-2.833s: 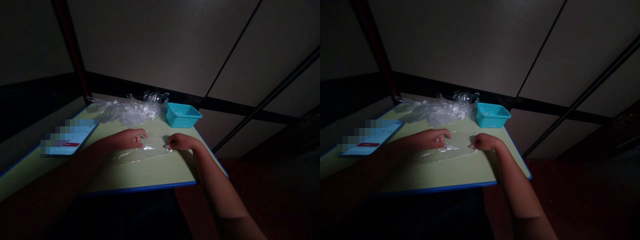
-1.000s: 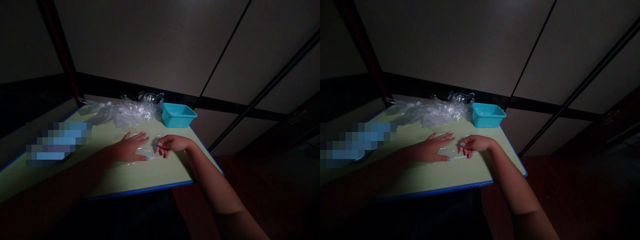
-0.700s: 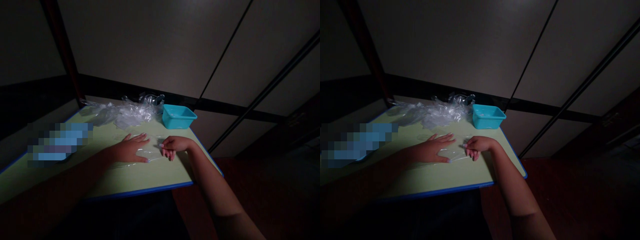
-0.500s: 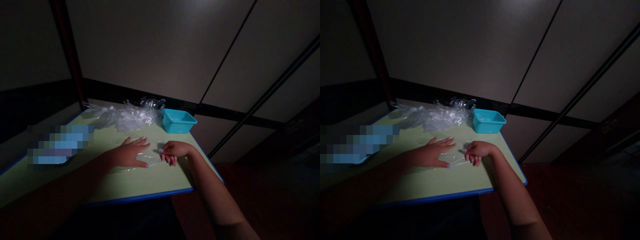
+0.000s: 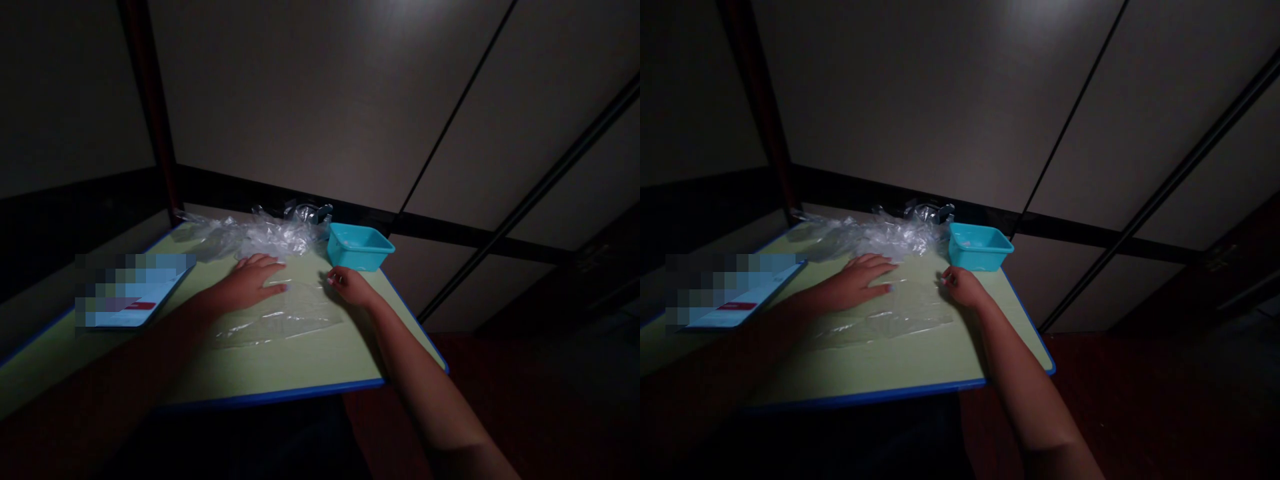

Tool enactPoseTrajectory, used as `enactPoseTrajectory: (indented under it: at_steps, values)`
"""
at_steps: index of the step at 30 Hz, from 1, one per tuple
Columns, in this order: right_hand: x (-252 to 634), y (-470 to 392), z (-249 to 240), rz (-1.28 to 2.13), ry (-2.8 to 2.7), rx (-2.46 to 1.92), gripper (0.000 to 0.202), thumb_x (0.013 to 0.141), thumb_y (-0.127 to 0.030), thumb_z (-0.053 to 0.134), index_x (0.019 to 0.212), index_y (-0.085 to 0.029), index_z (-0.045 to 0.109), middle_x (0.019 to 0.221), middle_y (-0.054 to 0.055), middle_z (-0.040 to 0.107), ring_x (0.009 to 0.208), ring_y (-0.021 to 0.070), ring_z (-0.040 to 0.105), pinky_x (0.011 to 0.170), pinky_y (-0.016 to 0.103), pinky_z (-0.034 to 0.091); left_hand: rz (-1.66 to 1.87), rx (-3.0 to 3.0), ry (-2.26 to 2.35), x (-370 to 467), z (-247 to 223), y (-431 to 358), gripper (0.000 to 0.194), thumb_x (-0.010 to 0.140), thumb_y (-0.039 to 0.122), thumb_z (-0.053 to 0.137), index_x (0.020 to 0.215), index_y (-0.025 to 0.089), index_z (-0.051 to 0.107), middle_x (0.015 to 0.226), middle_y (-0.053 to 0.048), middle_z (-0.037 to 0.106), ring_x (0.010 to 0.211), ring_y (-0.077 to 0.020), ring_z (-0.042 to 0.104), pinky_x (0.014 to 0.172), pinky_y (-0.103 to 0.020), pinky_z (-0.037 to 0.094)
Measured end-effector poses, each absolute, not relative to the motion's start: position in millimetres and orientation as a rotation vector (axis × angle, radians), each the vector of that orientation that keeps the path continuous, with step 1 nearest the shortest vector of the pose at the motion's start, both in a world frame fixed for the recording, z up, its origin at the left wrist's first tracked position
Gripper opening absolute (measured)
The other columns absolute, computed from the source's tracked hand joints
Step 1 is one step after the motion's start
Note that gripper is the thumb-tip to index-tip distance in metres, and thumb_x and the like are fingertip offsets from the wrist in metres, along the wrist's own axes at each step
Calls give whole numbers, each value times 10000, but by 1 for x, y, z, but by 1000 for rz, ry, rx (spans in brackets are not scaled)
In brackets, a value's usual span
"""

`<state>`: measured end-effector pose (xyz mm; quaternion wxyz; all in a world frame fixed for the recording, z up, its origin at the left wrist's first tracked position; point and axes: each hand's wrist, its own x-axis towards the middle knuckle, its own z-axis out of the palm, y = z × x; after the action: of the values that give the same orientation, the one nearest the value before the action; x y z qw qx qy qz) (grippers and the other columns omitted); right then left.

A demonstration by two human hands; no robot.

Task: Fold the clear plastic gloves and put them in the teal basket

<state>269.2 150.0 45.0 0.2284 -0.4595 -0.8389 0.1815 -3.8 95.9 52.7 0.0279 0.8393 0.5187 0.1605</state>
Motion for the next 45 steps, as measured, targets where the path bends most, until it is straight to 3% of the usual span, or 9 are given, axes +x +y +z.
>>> enactPoseTrajectory:
  at_steps: [4,9,15,20,24,29,33,45]
  values:
    - [270,160,35,393,-2311,-1316,176,768,-247,593,907,-138,587,803,44,587,682,127,478,627,240,354,578,2578,1737,-13,47,105,514,844,561,370,1203,249,563,1276,-70,512,1220,-269,359,1004,-409,273]
    - [266,168,27,347,-2194,-1457,203,726,-318,659,809,-151,578,778,37,571,681,129,472,604,235,326,407,2526,1843,-15,37,109,512,807,571,430,1235,312,541,1404,-74,392,1319,-317,231,1034,-498,179]
    - [263,171,24,311,-2135,-1557,321,710,-447,673,838,-166,583,780,35,579,702,138,470,600,239,319,107,2390,1769,-19,33,109,741,689,739,448,1348,412,355,1522,-94,114,1373,-372,-32,995,-643,65]
    - [258,166,27,344,-2283,-1515,333,682,-477,689,706,-161,586,717,27,568,682,132,460,582,237,300,30,2326,1782,-25,38,106,876,581,804,487,1353,420,335,1522,-88,97,1360,-399,-78,979,-668,58]
    - [255,163,27,481,-2320,-1421,296,678,-407,699,642,-153,551,632,-5,534,604,99,432,547,219,291,110,2343,1841,-28,42,107,767,645,767,462,1309,383,442,1503,-86,210,1368,-392,22,999,-632,89]
    - [255,163,27,666,-2247,-1306,206,686,-298,679,678,-147,538,620,-19,537,576,84,443,533,202,310,389,2338,2048,-32,42,117,501,790,601,407,1069,237,607,1207,-110,528,1206,-324,356,942,-455,317]
    - [254,165,26,759,-2199,-1231,162,693,-266,652,722,-139,556,662,1,574,612,101,478,568,215,348,441,2328,2091,-38,37,122,421,769,559,473,1002,231,598,1089,-101,525,1119,-315,396,882,-404,358]
    - [258,162,32,789,-2275,-1167,46,686,-171,580,654,-139,575,637,9,591,604,111,499,593,229,376,418,2318,2053,-37,41,120,207,773,403,509,890,254,592,1010,-63,522,1066,-280,413,845,-377,353]
